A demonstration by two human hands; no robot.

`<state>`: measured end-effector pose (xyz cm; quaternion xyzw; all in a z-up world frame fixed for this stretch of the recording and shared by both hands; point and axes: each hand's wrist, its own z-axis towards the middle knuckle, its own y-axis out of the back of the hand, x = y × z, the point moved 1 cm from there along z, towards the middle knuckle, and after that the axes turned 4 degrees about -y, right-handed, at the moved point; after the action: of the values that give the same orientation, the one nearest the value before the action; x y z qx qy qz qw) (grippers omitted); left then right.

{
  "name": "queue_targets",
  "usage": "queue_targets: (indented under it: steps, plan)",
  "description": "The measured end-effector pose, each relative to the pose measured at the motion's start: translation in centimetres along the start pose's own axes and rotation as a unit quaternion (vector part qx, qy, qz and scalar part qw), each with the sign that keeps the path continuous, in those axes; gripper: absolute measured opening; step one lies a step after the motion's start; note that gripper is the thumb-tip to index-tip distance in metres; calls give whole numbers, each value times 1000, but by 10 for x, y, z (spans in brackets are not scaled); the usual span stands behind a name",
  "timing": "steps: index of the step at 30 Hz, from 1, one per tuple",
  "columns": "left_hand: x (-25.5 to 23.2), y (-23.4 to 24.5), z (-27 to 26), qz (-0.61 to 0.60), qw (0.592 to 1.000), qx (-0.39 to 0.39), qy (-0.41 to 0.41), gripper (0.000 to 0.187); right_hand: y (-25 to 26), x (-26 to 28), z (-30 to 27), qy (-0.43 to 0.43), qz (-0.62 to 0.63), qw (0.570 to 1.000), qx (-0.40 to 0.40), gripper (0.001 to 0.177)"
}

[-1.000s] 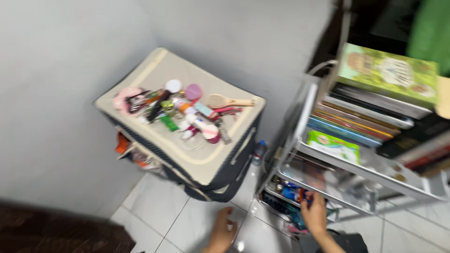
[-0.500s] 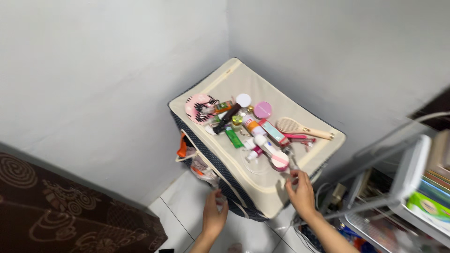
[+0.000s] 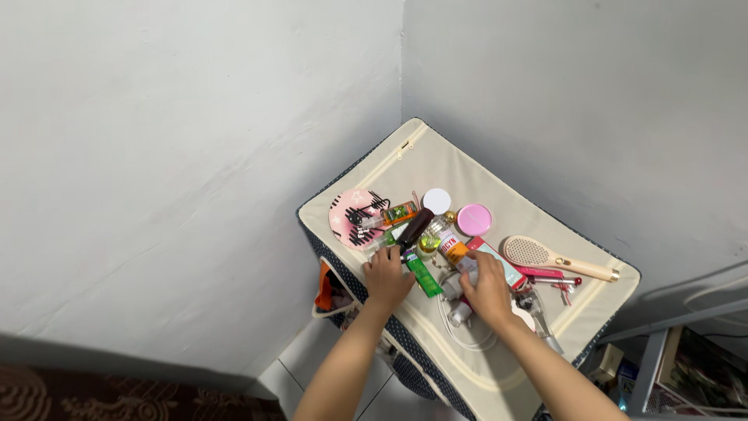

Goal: The person sorts various skincare and cosmetic items between a small open bin and a multi-tiered rolling cart. The person picks up bottles, tubes, and containers from the bin and places them into different shelves of the cart, then rearranges items on the top shelf, including books, a mirror, and a brush.

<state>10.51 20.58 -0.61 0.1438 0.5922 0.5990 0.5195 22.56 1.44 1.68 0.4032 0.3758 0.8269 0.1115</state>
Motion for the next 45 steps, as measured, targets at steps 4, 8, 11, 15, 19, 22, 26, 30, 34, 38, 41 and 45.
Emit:
queue_targets:
  steps: [4, 8, 11, 15, 19, 22, 26, 30, 34, 38, 41, 45]
  plan:
    - [19, -31, 9, 54, 998, 41, 16, 57, -13, 30, 36, 27, 5, 999, 39, 40]
    - [37, -50, 9, 102, 995, -6, -15, 51, -46, 53, 71, 120, -4, 990, 77, 37]
    - [42, -38, 5, 85, 994, -35, -64, 51, -79, 63, 91, 143, -53, 980, 130, 37]
    - [45, -7, -7, 29, 992, -46, -113, 50, -120, 69, 118, 169, -126, 960, 187, 37]
    - [51, 21, -29, -92, 989, -64, -99, 53, -151, 72, 136, 145, -132, 955, 221, 43]
    - [49, 36, -38, -183, 975, -83, -92, 47, -172, 70, 144, 154, -179, 942, 239, 49]
    - [45, 52, -46, -294, 950, -86, -52, 39, -192, 66, 148, 178, -216, 923, 263, 47]
    - [43, 64, -49, -378, 918, -113, 37, 29, -191, 72, 154, 137, -261, 893, 339, 56]
    - [47, 77, -54, -386, 902, -180, 61, 26, -171, 79, 155, 190, -263, 902, 286, 27]
    - [55, 81, -45, -570, 782, -223, 116, 26, -146, 83, 155, 257, -110, 920, 275, 45]
    - [56, 87, -30, -598, 753, -244, 126, 26, -139, 87, 146, 298, -89, 903, 298, 39]
    - [56, 101, 3, -552, 782, -247, 150, 26, -135, 94, 129, 338, -160, 876, 305, 44]
